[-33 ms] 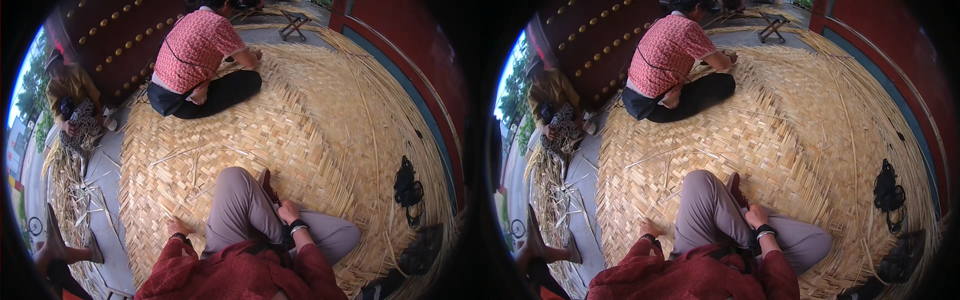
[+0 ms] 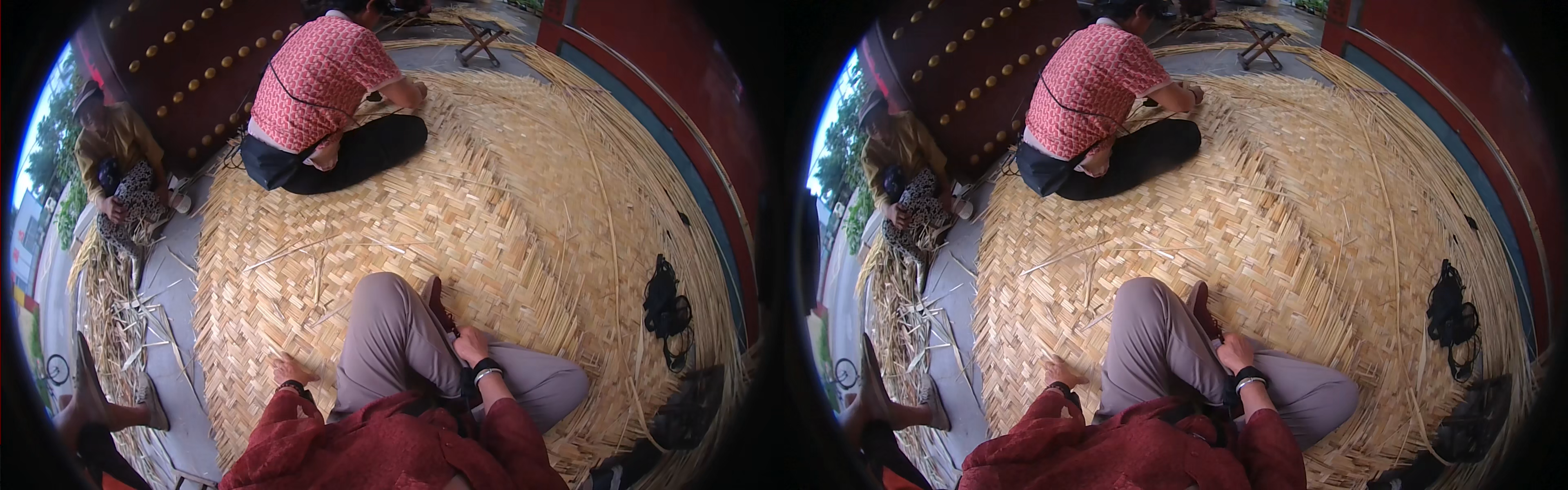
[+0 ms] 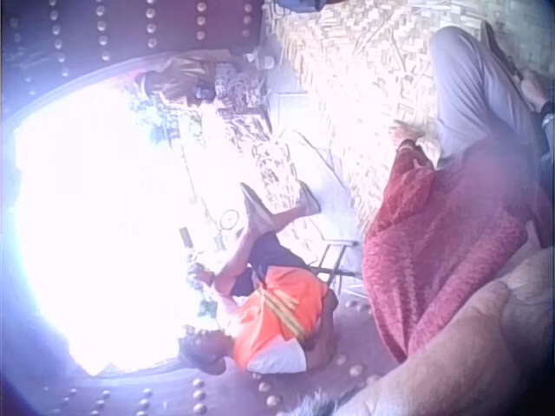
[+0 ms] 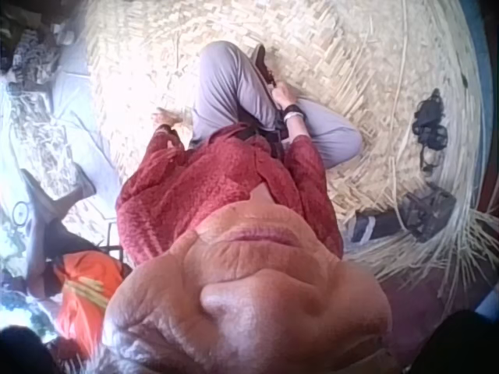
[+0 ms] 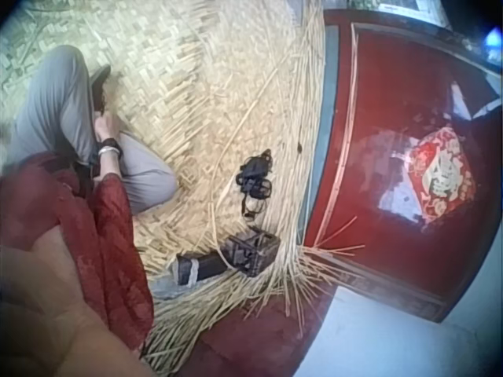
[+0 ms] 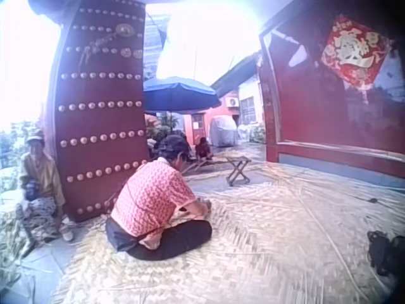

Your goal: Weaving bamboo strips together to form a large mat while sitting on the ground.

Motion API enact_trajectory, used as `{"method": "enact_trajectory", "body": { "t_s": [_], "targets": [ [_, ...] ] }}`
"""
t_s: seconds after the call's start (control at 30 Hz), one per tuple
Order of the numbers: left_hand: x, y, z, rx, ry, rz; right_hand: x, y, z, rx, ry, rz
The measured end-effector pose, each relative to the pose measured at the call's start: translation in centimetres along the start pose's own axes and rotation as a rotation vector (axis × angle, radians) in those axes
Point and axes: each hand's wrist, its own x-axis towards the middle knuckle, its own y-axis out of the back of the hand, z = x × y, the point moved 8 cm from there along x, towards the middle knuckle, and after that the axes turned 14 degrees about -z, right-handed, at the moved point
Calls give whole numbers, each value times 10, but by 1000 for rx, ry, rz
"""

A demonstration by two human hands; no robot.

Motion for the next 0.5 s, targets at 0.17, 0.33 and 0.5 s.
{"method": "enact_trajectory", "body": {
  "t_s": [0.17,0.33,0.5],
  "targets": [
    [2,-1,1,12,0,22,3,-2,6,0,14,11],
    [-1,0,2,15,-5,32,6,-4,7,1,36,14],
    [-5,3,4,1,-9,19,7,-5,9,-8,35,21]
  ]
}}
